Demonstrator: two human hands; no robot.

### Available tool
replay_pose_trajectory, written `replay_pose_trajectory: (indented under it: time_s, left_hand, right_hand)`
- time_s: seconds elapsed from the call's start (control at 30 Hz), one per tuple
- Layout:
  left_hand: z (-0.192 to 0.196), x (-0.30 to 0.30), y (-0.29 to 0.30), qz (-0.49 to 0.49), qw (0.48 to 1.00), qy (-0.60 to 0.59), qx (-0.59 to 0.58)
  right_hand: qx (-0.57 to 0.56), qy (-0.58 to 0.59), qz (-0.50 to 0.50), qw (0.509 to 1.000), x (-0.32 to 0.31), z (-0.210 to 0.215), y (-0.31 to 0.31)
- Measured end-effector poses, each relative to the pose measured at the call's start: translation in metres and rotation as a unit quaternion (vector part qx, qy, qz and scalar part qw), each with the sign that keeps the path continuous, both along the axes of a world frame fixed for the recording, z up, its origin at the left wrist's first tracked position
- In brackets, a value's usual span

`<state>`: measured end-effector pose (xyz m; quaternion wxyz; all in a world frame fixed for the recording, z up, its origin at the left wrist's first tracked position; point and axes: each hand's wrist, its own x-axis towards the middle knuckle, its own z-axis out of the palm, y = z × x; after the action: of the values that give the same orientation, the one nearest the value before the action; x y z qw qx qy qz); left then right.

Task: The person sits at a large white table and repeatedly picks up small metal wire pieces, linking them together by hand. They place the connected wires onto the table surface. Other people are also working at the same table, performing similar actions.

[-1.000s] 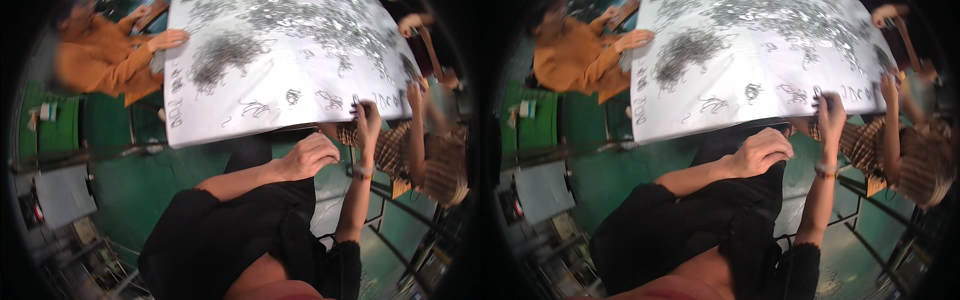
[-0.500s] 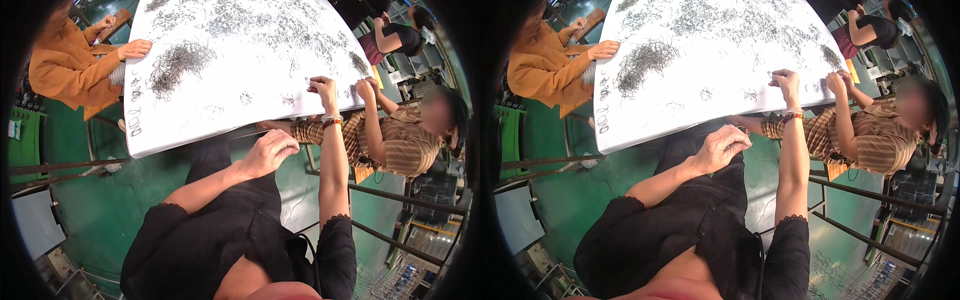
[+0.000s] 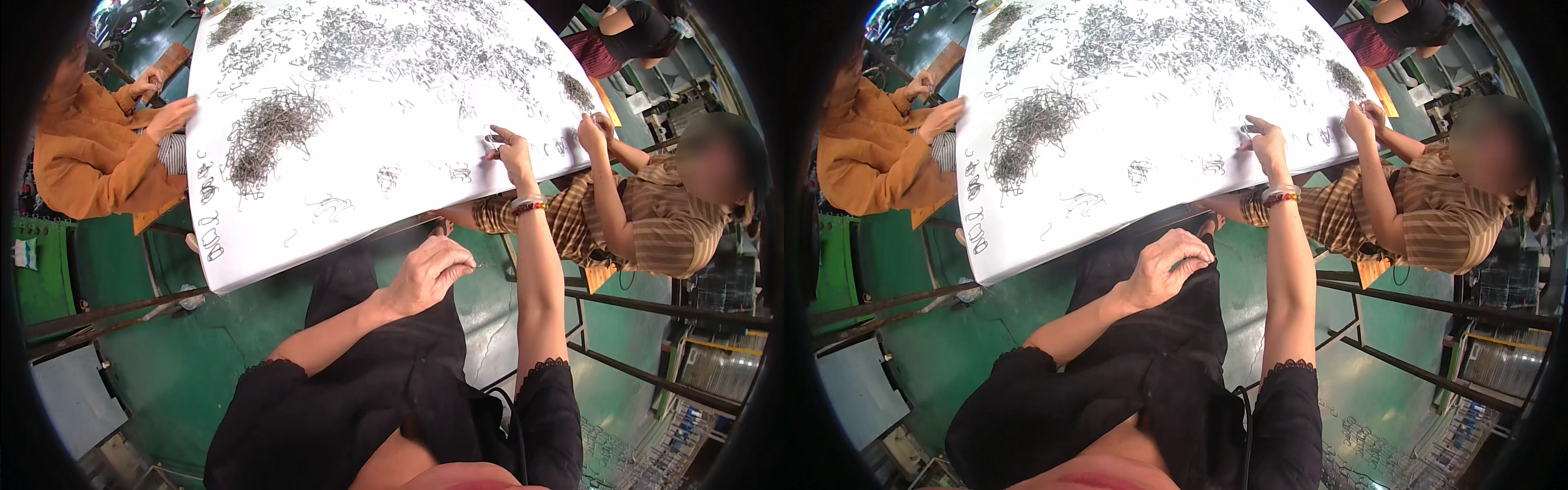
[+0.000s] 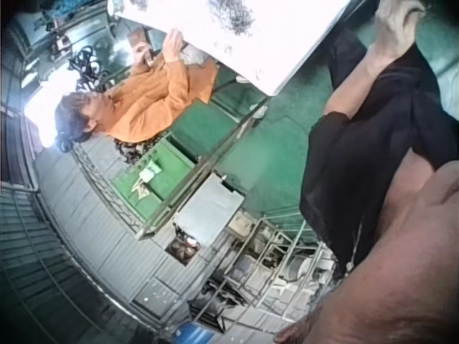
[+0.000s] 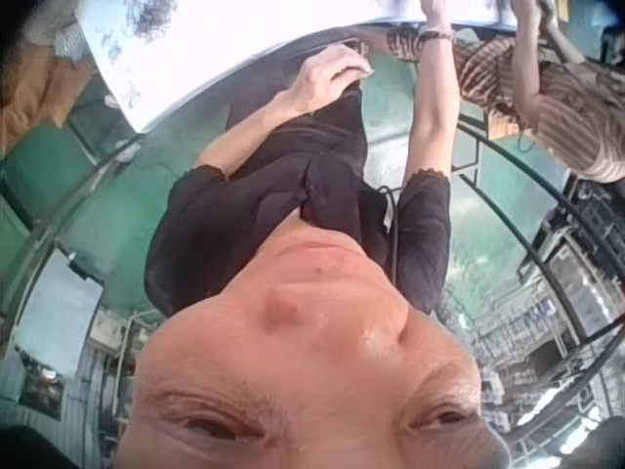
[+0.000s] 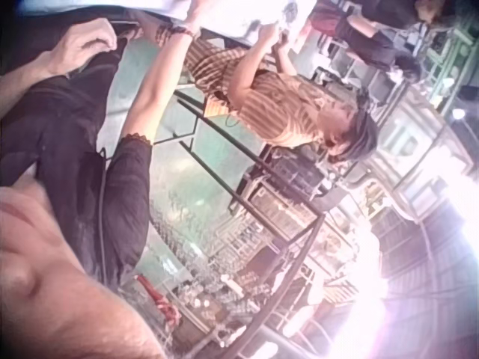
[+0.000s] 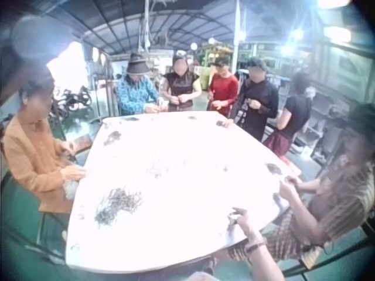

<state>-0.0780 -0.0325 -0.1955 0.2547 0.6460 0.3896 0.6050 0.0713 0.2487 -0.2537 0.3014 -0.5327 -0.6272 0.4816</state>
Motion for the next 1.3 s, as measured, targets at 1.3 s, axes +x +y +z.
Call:
replay_pose_trajectory:
  time_s: [1.3]
  left_hand:
    - [-0.005,-0.009,0.005,-0.008,1.0,0.004,0.003]
  right_hand:
    - [0.059,0.024,-0.032,0.997,-0.029,-0.006,0.019]
